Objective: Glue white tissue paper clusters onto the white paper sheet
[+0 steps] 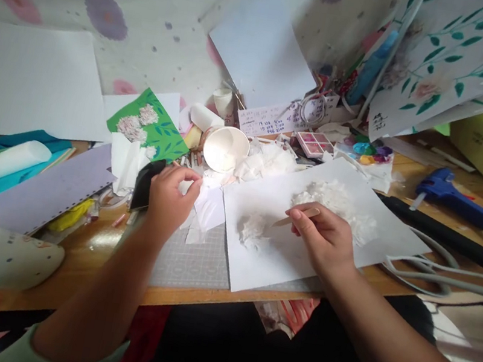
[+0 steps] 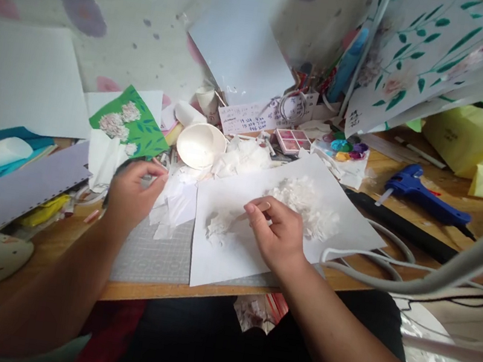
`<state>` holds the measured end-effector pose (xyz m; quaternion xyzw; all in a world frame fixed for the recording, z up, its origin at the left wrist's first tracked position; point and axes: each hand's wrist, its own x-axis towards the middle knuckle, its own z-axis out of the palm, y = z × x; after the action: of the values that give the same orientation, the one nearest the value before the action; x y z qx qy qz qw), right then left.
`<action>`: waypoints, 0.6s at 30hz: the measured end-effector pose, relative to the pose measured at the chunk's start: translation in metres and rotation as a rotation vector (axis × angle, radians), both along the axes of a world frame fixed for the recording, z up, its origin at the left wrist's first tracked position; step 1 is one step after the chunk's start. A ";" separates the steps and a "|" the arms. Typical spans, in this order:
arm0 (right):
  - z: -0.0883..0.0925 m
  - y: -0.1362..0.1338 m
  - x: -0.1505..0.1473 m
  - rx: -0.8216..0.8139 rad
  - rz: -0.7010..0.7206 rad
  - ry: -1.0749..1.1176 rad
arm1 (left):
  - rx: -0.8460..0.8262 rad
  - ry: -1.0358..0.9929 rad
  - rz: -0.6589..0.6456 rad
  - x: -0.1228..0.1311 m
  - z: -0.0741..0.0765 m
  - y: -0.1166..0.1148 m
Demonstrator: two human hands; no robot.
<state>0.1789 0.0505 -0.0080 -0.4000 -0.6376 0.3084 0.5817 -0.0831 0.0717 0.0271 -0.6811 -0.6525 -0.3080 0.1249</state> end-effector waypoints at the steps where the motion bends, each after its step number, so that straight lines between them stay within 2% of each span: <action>1: 0.001 0.000 0.000 -0.001 -0.009 0.011 | 0.067 0.004 -0.145 0.013 0.002 -0.007; 2: 0.002 -0.001 0.000 -0.001 -0.017 0.022 | 0.104 0.015 -0.281 0.027 0.003 -0.015; 4: 0.003 -0.001 0.000 -0.012 -0.026 0.039 | 0.076 0.057 -0.472 0.051 0.001 -0.028; 6: 0.004 -0.001 0.000 -0.021 -0.029 0.061 | -0.014 0.108 -0.573 0.067 -0.005 -0.038; 12: 0.006 -0.003 0.000 -0.020 -0.009 0.101 | -0.108 0.198 -0.625 0.070 -0.014 -0.046; 18: 0.008 -0.004 -0.001 -0.018 0.159 0.011 | -0.131 0.219 -0.605 0.069 -0.014 -0.045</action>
<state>0.1779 0.0462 0.0002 -0.3518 -0.6612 0.3616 0.5553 -0.0143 0.0264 0.0127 -0.8798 -0.4215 -0.2135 0.0528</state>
